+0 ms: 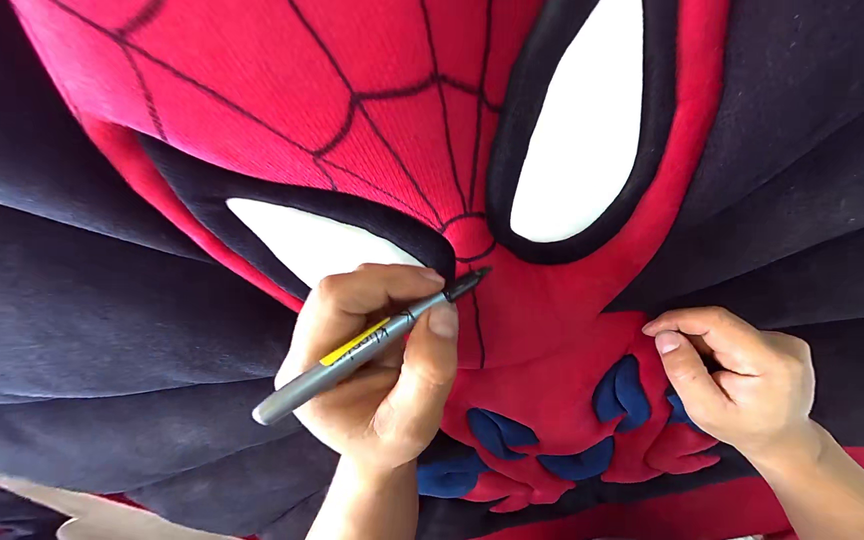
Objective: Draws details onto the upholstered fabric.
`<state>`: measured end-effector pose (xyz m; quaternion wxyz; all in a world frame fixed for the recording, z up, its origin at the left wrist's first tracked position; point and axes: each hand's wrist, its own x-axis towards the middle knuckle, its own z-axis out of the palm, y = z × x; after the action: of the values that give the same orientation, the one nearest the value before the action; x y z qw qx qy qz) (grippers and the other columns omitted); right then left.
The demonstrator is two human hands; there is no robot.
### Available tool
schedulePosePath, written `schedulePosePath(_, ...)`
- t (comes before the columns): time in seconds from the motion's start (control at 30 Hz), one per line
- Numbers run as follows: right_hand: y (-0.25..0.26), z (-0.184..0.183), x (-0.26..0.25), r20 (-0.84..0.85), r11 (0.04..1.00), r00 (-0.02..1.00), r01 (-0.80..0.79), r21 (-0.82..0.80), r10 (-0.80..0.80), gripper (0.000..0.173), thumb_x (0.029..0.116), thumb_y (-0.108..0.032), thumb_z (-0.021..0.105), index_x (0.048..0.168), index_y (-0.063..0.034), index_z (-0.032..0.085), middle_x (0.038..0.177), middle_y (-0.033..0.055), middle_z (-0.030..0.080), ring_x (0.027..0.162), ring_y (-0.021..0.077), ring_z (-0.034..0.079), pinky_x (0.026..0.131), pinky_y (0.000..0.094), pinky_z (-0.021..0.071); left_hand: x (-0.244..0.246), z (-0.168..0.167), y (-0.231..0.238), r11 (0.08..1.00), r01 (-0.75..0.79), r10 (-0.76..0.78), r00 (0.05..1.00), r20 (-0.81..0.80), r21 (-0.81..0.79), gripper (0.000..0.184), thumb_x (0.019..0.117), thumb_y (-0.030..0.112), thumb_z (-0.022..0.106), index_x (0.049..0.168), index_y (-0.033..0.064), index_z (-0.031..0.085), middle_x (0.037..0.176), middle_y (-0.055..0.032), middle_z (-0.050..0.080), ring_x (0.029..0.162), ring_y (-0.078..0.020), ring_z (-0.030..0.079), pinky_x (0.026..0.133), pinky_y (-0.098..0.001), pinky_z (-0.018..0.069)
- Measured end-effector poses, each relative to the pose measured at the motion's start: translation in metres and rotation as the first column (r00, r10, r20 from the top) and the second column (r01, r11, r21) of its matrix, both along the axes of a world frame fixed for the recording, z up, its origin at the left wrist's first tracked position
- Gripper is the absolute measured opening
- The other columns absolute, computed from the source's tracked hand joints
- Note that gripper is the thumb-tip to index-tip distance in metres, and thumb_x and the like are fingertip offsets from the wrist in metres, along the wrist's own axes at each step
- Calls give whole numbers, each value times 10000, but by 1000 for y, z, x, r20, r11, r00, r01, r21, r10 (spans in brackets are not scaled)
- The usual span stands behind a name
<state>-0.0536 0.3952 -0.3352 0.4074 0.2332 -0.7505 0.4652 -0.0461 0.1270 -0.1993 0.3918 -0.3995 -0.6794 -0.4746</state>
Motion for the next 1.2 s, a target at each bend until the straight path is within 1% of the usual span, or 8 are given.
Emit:
schedulePosePath(0.13,11,-6,-3,-55,991,990,-131,-15,130,238,1008,-223,545,1019,-69,727,749,-61,661,641,-67,562,561,114,465,-2,1,13,997,-37,37,999,9,62,225,896,57,688,1118,87,664,1023,18,690,861,-97,662,730,-254,576)
schedulePosePath(0.23,17,-10,-6,-71,981,979,-192,-38,189,235,1017,-241,540,1028,-90,720,751,-82,647,650,-82,551,570,99,457,1,-3,18,992,-85,87,996,-15,94,191,937,89,660,1127,104,676,1028,30,687,879,-93,657,766,-271,571)
schedulePosePath(0.37,19,-12,-7,-67,975,975,-216,-49,212,241,1031,-267,528,1035,-113,713,764,-97,649,664,-91,556,578,93,458,-9,-11,15,976,-187,203,968,-150,115,135,997,130,598,1124,133,641,1002,45,673,850,-82,641,713,-260,546)
schedulePosePath(0.47,19,-13,-7,-53,973,975,-219,-66,216,247,1038,-293,526,1048,-128,709,761,-104,647,660,-91,554,575,96,456,-17,-13,12,965,-243,259,942,-214,98,121,994,147,631,1112,127,640,975,51,682,814,-68,655,674,-234,558)
schedulePosePath(0.57,18,-15,-6,-38,979,981,-195,-66,192,261,1047,-325,517,1059,-148,708,765,-104,654,657,-88,558,573,104,456,-20,-15,11,955,-282,297,922,-247,96,136,966,103,649,1102,101,652,980,39,695,808,-67,665,671,-229,567)
schedulePosePath(0.9,19,-16,-6,-24,979,980,-196,-62,195,248,1048,-319,529,1069,-151,710,777,-100,656,668,-80,565,579,106,460,-22,-15,13,939,-334,342,896,-285,78,111,947,89,668,1058,90,663,963,36,706,836,-68,681,698,-230,580)
schedulePosePath(1.07,18,-16,-6,-21,977,980,-199,-71,198,243,1047,-324,531,1081,-160,708,784,-111,655,671,-83,566,582,104,463,-21,-15,7,957,-270,289,920,-264,106,106,957,139,669,1062,124,673,953,43,696,827,-82,670,691,-238,569)
schedulePosePath(1.2,18,-14,-5,-14,978,980,-197,-70,196,240,1042,-321,531,1083,-164,708,782,-114,652,670,-88,559,584,100,458,-21,-16,9,954,-282,298,917,-264,99,119,950,132,674,1068,121,677,962,48,701,835,-79,673,697,-236,572)
